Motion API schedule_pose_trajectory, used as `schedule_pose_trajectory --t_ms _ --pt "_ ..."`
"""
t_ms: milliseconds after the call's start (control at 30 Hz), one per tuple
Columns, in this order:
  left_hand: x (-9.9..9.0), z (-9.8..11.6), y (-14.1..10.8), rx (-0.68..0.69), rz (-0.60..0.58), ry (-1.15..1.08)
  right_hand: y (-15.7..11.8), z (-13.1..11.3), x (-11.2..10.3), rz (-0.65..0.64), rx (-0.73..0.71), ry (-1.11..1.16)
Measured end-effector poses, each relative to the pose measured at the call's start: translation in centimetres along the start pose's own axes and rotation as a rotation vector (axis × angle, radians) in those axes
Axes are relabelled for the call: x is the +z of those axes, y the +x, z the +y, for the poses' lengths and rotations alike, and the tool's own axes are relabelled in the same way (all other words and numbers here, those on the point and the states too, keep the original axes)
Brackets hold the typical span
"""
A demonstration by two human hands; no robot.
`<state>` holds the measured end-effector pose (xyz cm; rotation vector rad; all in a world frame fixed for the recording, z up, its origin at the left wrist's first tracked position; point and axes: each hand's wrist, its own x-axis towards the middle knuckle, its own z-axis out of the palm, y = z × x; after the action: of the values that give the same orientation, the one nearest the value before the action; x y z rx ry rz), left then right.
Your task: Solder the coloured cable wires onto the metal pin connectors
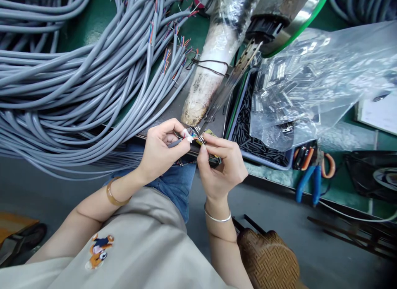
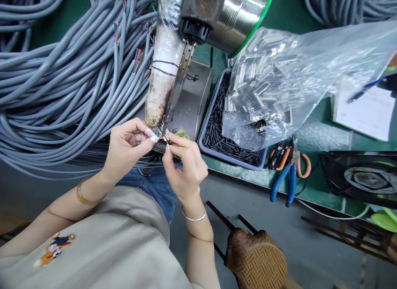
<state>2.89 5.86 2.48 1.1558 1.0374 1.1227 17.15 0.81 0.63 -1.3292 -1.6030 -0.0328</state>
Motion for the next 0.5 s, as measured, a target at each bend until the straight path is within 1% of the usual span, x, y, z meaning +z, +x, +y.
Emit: schedule_pose_trajectory --t_ms 267,500 --pt "0.26 0.22 -0.14 0.01 0.031 0.026 0.35 -0.09 0.03 0.013 -0.004 -0.005" --pt "0.21 0.5 -0.13 0.027 0.04 0.003 0.44 -0.39 -0.13 0.002 -0.017 -0.033"
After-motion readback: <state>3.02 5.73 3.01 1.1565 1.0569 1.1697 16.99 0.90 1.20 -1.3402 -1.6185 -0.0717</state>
